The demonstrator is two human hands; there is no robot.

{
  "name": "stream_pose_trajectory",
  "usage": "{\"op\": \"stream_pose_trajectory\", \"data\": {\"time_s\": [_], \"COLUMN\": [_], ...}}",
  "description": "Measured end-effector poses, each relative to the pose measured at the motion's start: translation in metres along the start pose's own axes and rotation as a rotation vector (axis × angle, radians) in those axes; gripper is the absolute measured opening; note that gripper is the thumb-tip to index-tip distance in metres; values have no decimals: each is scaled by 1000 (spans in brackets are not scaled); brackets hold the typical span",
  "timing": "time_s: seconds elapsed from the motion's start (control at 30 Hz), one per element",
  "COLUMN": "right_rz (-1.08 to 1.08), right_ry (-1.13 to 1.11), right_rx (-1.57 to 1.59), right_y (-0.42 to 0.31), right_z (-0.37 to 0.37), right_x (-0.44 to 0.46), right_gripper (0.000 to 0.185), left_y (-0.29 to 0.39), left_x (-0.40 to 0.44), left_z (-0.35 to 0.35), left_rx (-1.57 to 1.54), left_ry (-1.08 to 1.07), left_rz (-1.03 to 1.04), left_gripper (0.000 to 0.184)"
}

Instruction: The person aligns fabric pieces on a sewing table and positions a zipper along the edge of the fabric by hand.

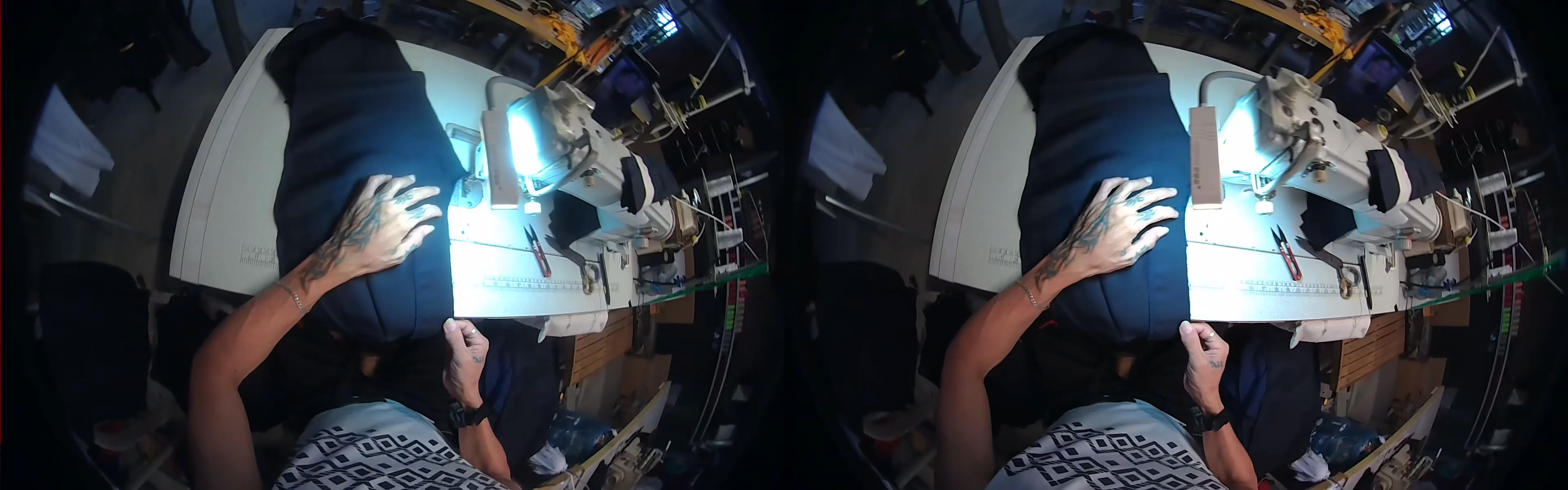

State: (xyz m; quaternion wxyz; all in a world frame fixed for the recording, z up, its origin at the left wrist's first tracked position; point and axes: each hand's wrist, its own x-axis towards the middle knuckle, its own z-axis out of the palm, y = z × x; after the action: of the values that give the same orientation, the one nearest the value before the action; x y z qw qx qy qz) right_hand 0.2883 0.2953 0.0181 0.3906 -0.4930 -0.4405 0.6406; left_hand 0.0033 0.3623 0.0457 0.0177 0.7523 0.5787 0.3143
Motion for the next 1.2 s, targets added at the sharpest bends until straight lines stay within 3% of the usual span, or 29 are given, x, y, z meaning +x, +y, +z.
{"op": "stream_pose_trajectory", "data": {"time_s": [0.6,0.67,0.7,0.73,0.83,1.03,1.2], "right_rz": [-62,-98,-464,-652,-944,-1118,-1126], "right_ry": [-50,-9,70,117,94,-196,-244], "right_rx": [-45,-348,-580,-723,-874,-1126,-1294], "right_y": [-4,-1,-12,-23,-50,-81,-80], "right_z": [7,-2,2,-2,-11,18,34], "right_x": [1,3,-2,-4,9,75,105], "right_gripper": [24,24,19,15,8,32,41], "left_y": [4,2,2,0,-3,2,0], "left_x": [9,7,7,6,5,7,6], "left_z": [-10,-7,-7,-6,-4,-6,-5], "left_rx": [-42,-37,-41,-32,-5,10,44], "left_ry": [-71,-66,-47,-46,-40,-52,-47], "left_rz": [-53,-39,-29,-21,-10,-21,-4], "left_gripper": [28,28,28,28,28,29,29]}}
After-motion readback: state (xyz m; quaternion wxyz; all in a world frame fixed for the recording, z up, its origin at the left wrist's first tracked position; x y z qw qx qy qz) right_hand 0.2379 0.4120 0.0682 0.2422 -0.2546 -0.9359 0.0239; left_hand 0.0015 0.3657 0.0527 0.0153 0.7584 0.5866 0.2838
